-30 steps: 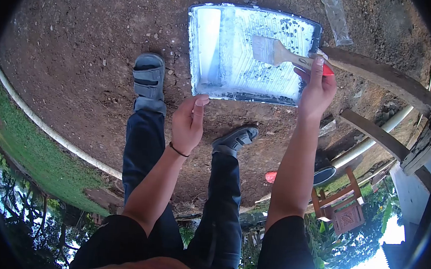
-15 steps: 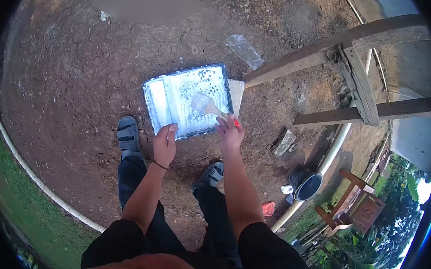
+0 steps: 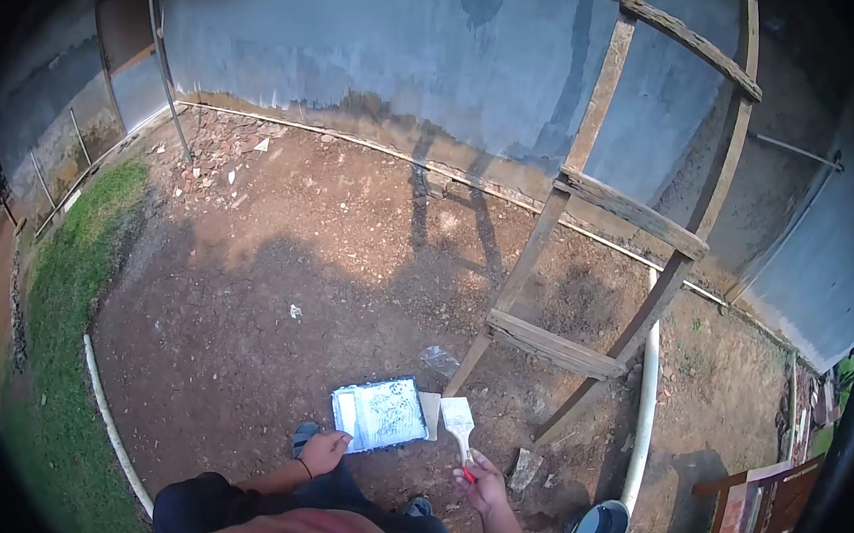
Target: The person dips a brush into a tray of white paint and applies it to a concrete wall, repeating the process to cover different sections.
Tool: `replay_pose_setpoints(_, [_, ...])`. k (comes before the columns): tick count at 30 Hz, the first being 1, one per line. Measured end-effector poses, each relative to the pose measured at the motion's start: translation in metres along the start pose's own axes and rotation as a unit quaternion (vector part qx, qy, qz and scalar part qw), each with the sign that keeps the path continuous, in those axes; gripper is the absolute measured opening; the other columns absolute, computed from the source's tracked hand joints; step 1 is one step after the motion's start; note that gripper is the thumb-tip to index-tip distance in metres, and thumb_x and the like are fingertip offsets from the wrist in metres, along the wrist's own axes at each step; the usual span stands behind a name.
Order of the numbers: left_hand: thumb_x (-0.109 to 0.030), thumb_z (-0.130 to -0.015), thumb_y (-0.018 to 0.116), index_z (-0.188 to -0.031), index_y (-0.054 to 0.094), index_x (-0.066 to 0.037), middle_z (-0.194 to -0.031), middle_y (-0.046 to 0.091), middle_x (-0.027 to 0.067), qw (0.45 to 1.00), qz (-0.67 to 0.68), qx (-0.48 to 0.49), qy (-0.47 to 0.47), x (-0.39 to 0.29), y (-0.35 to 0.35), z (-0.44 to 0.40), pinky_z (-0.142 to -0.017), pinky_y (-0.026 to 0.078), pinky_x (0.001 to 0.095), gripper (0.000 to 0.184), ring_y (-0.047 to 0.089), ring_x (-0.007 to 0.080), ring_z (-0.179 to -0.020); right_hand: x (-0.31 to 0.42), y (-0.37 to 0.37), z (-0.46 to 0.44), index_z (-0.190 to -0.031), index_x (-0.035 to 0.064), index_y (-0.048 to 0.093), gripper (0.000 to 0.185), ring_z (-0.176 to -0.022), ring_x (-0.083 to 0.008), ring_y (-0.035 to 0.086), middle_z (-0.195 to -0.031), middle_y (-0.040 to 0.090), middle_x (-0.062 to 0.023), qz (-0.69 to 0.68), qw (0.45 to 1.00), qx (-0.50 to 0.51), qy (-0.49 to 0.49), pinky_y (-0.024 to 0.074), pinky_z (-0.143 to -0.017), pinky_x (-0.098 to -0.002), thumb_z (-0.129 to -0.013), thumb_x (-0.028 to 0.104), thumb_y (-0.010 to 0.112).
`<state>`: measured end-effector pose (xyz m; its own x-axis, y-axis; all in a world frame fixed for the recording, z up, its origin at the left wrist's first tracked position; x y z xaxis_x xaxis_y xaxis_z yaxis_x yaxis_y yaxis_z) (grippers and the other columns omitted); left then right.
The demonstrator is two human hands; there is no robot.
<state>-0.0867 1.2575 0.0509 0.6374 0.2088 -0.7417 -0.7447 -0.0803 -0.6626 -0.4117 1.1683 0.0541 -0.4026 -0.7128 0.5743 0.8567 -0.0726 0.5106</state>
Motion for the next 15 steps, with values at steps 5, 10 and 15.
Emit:
replay_pose_setpoints(5, [-0.021,-0.085,0.048,-0.094,0.064,-0.007,-0.09,0.063,0.017,0.996,0.015,-0.089,-0.013,-0.029,-0.036,-0.01,-0.068,0.048,0.0392,0.023,0.061,0.031,-0.076,0.022,0.053,0.014,-0.119,0.0028,0.048,0.031,-0.074,-0.0191,0.058,-0.1,0.059,-0.0089,-0.087,0.991,0.105,-0.004,0.0492,-0.065,-0.028,-0.088,0.001,0.046])
replay_pose_setpoints(10, [-0.022,-0.085,0.049,-0.095,0.063,-0.007,-0.09,0.062,0.0165,0.995,0.046,-0.083,0.042,-0.023,-0.049,-0.049,-0.069,0.048,0.0393,0.023,0.06,0.0317,-0.077,0.032,0.09,-0.007,-0.121,0.0028,0.046,0.034,-0.075,-0.0198,0.058,-0.101,0.06,-0.0097,-0.059,0.962,0.252,0.083,0.0496,-0.068,-0.0306,-0.087,0.0,0.047])
replay_pose_setpoints(15, [-0.024,-0.086,0.048,-0.096,0.062,-0.007,-0.095,0.062,0.0154,0.993,0.075,-0.083,0.025,0.042,-0.103,-0.094,-0.075,0.047,0.039,0.025,0.059,0.0328,-0.087,0.034,0.163,-0.068,-0.117,0.0037,0.047,0.033,-0.076,-0.0168,0.057,-0.1,0.057,-0.0077,0.057,0.972,0.194,0.123,0.0475,-0.062,-0.0284,-0.085,-0.001,0.049])
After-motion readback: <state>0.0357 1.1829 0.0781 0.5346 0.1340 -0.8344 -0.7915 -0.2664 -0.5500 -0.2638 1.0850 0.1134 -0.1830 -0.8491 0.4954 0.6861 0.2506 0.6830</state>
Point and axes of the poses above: each hand's wrist, its own z-axis away from the middle knuckle, its own y-axis out of the palm, x = y × z, the point moved 1 cm from there along -z, towards the middle knuckle
